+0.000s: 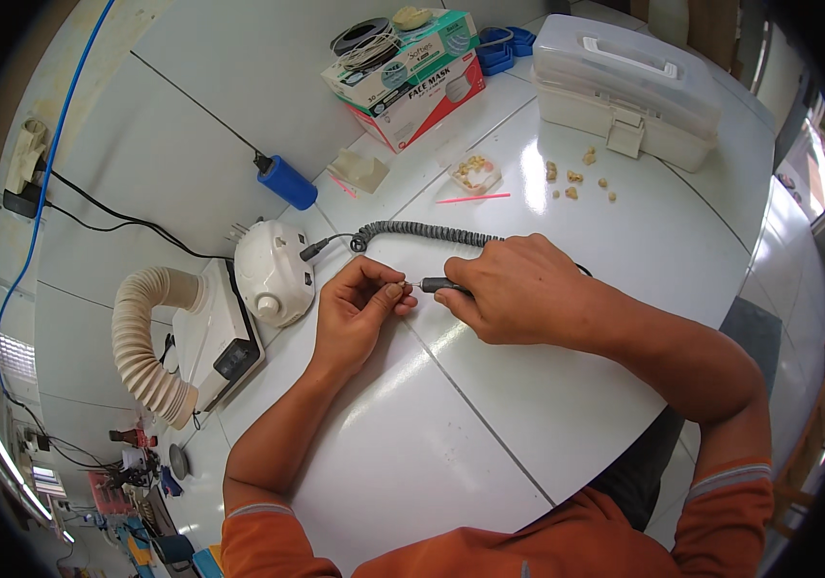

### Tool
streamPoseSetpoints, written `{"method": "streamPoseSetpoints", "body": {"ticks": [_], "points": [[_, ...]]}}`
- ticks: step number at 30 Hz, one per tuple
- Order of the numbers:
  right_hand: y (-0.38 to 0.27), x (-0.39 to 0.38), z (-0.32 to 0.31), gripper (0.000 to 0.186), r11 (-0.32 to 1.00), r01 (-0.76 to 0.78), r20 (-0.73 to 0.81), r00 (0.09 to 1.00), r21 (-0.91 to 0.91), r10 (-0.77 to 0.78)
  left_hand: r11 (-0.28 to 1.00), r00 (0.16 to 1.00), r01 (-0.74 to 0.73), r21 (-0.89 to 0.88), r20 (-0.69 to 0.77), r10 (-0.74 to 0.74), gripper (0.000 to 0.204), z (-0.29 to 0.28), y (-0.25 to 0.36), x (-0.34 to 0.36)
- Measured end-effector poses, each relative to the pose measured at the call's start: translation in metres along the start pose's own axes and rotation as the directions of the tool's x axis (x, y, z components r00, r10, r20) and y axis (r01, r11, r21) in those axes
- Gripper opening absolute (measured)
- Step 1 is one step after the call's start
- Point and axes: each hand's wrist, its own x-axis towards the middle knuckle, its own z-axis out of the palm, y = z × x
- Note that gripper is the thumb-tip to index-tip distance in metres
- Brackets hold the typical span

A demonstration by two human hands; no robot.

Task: Using a micro-motor dental drill to shape or refine a dental prosthesis part at a laboratory workbench.

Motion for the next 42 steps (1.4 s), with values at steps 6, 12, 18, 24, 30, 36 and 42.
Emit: {"method": "streamPoseSetpoints", "body": {"ticks": [6,12,18,24,30,36,42], "points": [[0.0012,0.0017,-0.0004,0.041,1.0,-0.009,0.034,0.999,-0.015,0.01,1.0,1.0,-0.001,-0.001,-0.028,0.001,0.008,0.0009,0.0014,-0.0001],[0.0019,0.0017,-0.0008,0.042,1.0,-0.008,0.025,1.0,0.012,0.008,1.0,1.0,-0.016,0.024,-0.022,0.017,0.008,0.0004,0.0005,-0.0001],[0.0026,0.0024,-0.002,0.042,1.0,0.008,0.042,0.999,0.003,-0.009,0.999,0.999,-0.033,0.014,-0.012,0.033,0.009,0.0002,-0.0021,-0.0008],[0.0021,0.0019,0.0011,0.041,1.0,-0.004,0.014,1.0,-0.007,0.004,1.0,1.0,-0.015,0.014,-0.009,0.015,0.008,-0.0011,-0.0008,-0.0011],[0.0007,0.0018,0.0035,0.041,1.0,-0.001,0.017,1.0,-0.023,0.001,1.0,1.0,0.02,0.018,-0.022,-0.02,0.008,0.0002,0.0034,-0.0006],[0.0027,0.002,0.0018,0.041,1.0,0.004,0.012,1.0,0.0,-0.004,1.0,1.0,0.019,0.008,-0.023,-0.018,0.008,0.0008,0.0024,-0.0008],[0.0027,0.0014,0.0021,0.041,1.0,0.023,-0.007,1.0,0.002,-0.023,0.997,0.999,0.044,0.061,-0.028,-0.043,0.012,0.0016,0.0053,-0.0022]]}}
